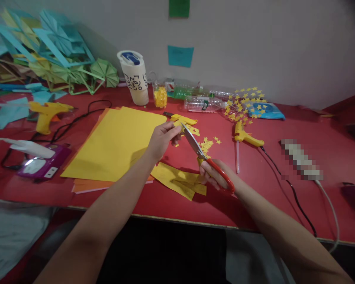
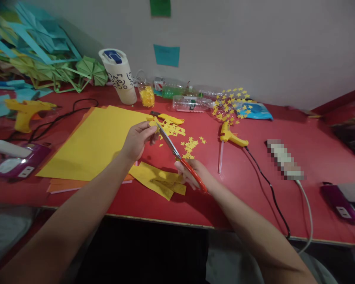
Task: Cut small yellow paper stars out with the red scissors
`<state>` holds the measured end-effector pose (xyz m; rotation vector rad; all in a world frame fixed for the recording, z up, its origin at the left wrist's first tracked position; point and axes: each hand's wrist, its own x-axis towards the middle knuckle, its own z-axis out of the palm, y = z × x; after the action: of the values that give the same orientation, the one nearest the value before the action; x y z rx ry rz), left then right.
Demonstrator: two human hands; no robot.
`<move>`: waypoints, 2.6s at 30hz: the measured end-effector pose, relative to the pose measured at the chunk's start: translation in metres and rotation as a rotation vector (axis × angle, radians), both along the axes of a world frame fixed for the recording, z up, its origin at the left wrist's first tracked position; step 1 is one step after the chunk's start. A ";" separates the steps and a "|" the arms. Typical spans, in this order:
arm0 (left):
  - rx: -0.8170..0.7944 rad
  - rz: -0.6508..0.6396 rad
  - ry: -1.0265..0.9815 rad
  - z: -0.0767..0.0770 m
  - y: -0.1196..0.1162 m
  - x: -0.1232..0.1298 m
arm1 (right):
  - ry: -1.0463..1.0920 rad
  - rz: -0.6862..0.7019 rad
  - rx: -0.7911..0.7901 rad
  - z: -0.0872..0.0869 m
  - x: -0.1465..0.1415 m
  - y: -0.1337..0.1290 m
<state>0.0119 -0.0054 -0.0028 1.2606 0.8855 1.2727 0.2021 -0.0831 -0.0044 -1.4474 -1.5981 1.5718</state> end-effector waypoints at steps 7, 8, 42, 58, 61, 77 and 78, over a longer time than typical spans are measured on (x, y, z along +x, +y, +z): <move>-0.002 -0.013 -0.010 0.000 0.000 -0.001 | -0.030 -0.005 -0.006 0.001 0.001 0.001; -0.005 -0.013 -0.011 0.000 0.000 -0.001 | -0.032 -0.003 -0.001 0.002 0.000 0.001; -0.031 -0.010 -0.010 0.002 0.002 -0.005 | -0.088 -0.048 -0.006 0.004 0.000 0.002; 0.008 0.027 -0.072 0.003 0.003 -0.005 | -0.063 -0.014 -0.011 -0.003 0.005 0.004; 0.034 0.032 -0.042 0.003 0.002 -0.005 | -0.075 -0.002 -0.004 -0.005 0.007 0.005; 0.078 0.025 0.021 0.004 0.001 -0.006 | -0.092 0.009 -0.013 -0.002 0.007 0.005; 0.075 0.025 0.021 0.004 0.001 -0.006 | -0.086 0.015 -0.007 -0.002 0.008 0.005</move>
<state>0.0059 -0.0040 0.0011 1.3277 0.8785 1.3254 0.2098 -0.0778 -0.0065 -1.5289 -1.6576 1.5439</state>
